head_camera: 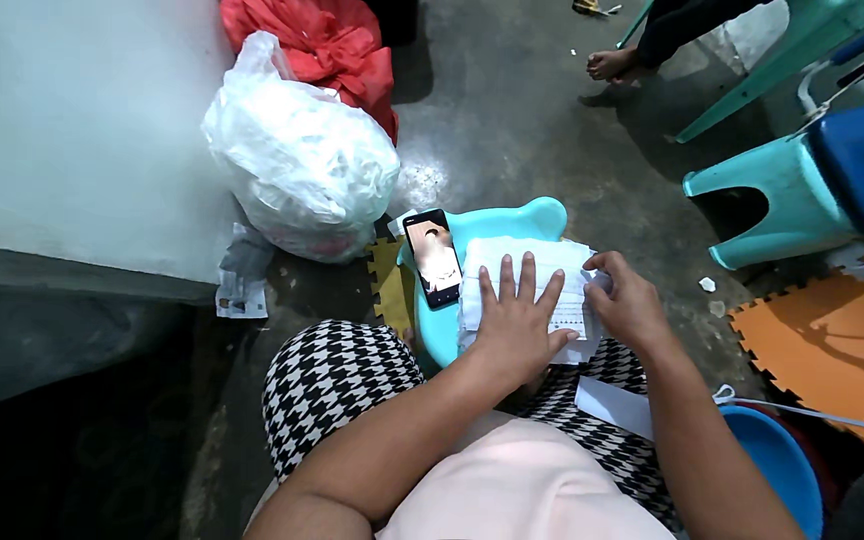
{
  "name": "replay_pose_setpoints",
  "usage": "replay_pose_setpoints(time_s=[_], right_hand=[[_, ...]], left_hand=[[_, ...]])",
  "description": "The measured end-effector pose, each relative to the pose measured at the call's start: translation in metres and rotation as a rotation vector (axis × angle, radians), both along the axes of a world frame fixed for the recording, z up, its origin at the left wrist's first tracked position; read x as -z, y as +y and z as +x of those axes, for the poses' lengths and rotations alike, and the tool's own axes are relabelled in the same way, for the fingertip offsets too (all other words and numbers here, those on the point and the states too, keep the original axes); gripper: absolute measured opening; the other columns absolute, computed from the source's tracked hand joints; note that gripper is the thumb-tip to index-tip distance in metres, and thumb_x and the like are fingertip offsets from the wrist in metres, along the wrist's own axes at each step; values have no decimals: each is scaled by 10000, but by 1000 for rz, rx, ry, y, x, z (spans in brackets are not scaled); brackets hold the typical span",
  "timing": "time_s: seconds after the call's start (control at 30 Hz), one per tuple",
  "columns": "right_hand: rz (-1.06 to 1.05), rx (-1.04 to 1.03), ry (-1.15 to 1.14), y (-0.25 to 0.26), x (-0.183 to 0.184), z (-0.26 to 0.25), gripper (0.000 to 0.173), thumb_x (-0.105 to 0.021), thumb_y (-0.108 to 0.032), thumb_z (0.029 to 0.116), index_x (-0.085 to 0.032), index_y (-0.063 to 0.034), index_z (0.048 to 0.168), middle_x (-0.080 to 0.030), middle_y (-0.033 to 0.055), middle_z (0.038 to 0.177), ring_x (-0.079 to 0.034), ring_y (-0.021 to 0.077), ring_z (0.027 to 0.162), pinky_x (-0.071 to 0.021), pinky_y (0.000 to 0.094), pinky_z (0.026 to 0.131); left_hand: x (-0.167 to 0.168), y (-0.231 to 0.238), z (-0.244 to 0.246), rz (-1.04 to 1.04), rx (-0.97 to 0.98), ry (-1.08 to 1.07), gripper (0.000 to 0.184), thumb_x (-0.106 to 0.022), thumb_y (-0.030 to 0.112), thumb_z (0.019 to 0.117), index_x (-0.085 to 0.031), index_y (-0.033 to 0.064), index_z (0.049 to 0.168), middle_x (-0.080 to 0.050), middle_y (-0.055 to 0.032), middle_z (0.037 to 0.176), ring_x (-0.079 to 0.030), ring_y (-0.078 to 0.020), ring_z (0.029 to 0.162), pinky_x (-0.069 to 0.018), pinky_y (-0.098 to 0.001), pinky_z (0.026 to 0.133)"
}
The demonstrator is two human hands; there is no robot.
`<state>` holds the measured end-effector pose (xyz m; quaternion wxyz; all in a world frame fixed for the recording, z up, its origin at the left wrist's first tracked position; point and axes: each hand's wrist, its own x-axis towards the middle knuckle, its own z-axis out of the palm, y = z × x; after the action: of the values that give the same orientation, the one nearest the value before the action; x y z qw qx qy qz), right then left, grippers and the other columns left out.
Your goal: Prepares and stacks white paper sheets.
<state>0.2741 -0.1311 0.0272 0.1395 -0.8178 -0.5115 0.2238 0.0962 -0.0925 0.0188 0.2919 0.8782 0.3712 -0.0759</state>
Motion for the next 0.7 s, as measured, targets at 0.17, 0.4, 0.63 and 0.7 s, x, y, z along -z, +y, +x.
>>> replay_pose_setpoints(time_s=[0.17,0.4,0.63,0.7], right_hand=[[-42,-13,-7,2,0,-1,328,-588,-50,1002,-616,-83,1327,-687,221,1115,-679,391,948,-521,618,831],[-108,-11,-17,4,-4,-3,341,-558,-62,1010,-615,-91,1344,-678,223,1156,-669,392,1024,-511,598,894],[-124,0,14,2,-4,-3,392,-553,-81,1016,-586,-114,1406,-674,228,1144,-668,391,1002,-513,599,884],[-118,0,11,2,-3,-3,394,-548,-80,1015,-588,-116,1406,-673,227,1175,-666,398,1029,-509,607,894]], left_hand=[[-8,1,-4,-49,-53,85,875,-362,719,993,-133,211,1669,45,-266,1695,49,-540,1536,-21,-819,1120],[-13,-4,-4,-68,-46,127,901,-378,727,984,-99,215,1671,50,-315,1675,52,-589,1513,-12,-838,1099],[-13,-2,-10,-91,-93,129,872,-389,725,983,-127,256,1669,49,-307,1679,35,-598,1510,-19,-847,1094],[-13,2,-12,-98,-126,143,873,-378,734,981,-121,263,1669,46,-314,1676,11,-611,1504,-26,-846,1093]])
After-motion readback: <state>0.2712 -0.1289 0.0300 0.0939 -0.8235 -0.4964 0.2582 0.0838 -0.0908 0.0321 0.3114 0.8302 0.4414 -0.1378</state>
